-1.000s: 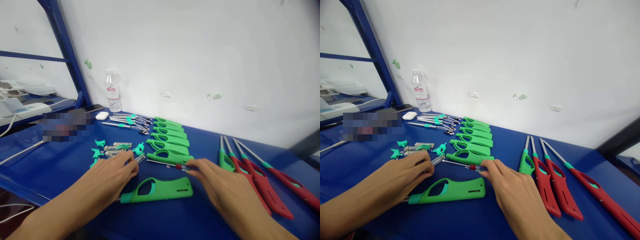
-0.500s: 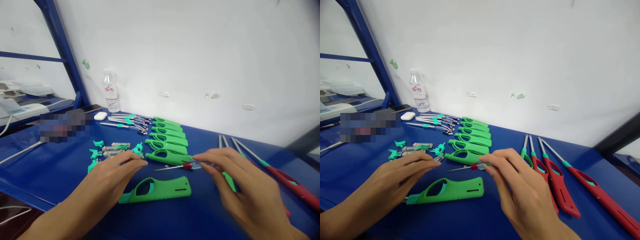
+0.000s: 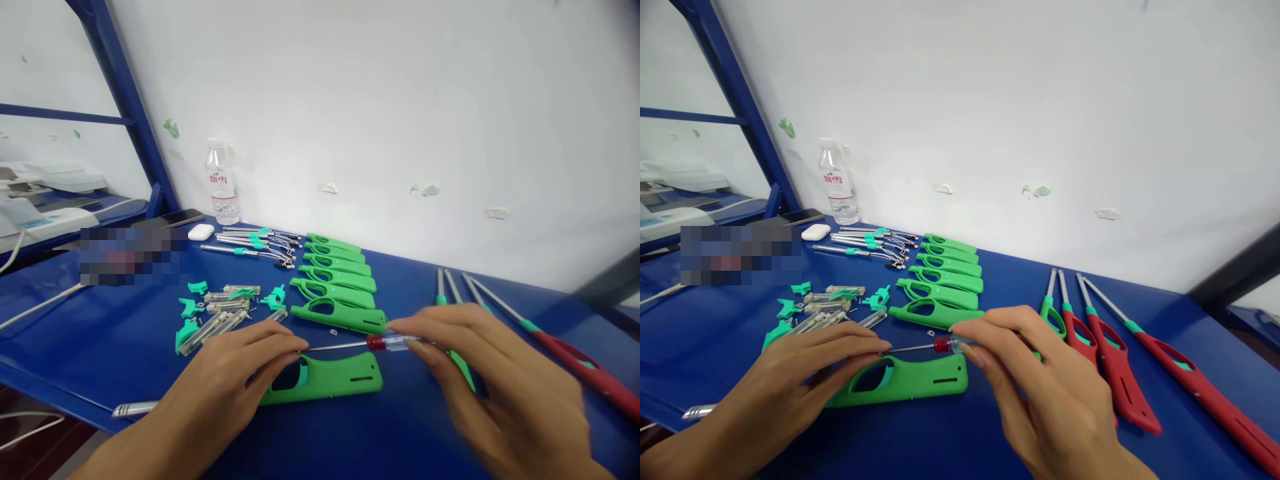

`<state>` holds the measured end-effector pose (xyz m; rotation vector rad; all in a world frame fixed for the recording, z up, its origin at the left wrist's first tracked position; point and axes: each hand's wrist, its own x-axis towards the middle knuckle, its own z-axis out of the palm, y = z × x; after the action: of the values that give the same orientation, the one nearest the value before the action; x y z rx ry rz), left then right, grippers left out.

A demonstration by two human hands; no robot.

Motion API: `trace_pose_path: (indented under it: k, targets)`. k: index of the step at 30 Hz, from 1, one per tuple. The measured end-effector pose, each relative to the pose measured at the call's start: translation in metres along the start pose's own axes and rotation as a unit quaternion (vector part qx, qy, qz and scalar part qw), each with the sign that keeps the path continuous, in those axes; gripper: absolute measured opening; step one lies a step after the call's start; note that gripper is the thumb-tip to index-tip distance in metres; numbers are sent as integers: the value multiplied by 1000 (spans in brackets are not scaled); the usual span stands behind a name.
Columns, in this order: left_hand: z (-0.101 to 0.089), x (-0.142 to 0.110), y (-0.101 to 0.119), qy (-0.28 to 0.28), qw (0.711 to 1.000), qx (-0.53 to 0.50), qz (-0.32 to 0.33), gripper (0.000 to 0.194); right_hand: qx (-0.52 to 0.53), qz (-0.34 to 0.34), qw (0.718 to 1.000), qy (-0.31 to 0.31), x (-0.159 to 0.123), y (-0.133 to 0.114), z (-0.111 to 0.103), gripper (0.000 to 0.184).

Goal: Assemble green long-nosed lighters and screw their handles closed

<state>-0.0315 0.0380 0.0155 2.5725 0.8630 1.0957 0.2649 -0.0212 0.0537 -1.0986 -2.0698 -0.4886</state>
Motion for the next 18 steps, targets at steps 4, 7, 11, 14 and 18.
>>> trace_pose_path:
  k: [4,7,11,14,18]
  targets:
    - [1,1,1,-2,1000,13,2,25,-12,4,1000,-3,-1,1,0,22]
    - [-1,3,4,6,1000,14,16,24,-11,5,1000,-4,0,1,0,23]
    - [-2,4,7,18,999,8,27,23,-9,-3,1000,-8,-1,1,-1,24]
    - [-1,3,7,19,999,6,25,23,-18,-8,1000,-4,-2,0,-2,26]
    - [-1,4,7,22,1000,3,20,24,-27,-9,1000,-7,-3,1,-4,28]
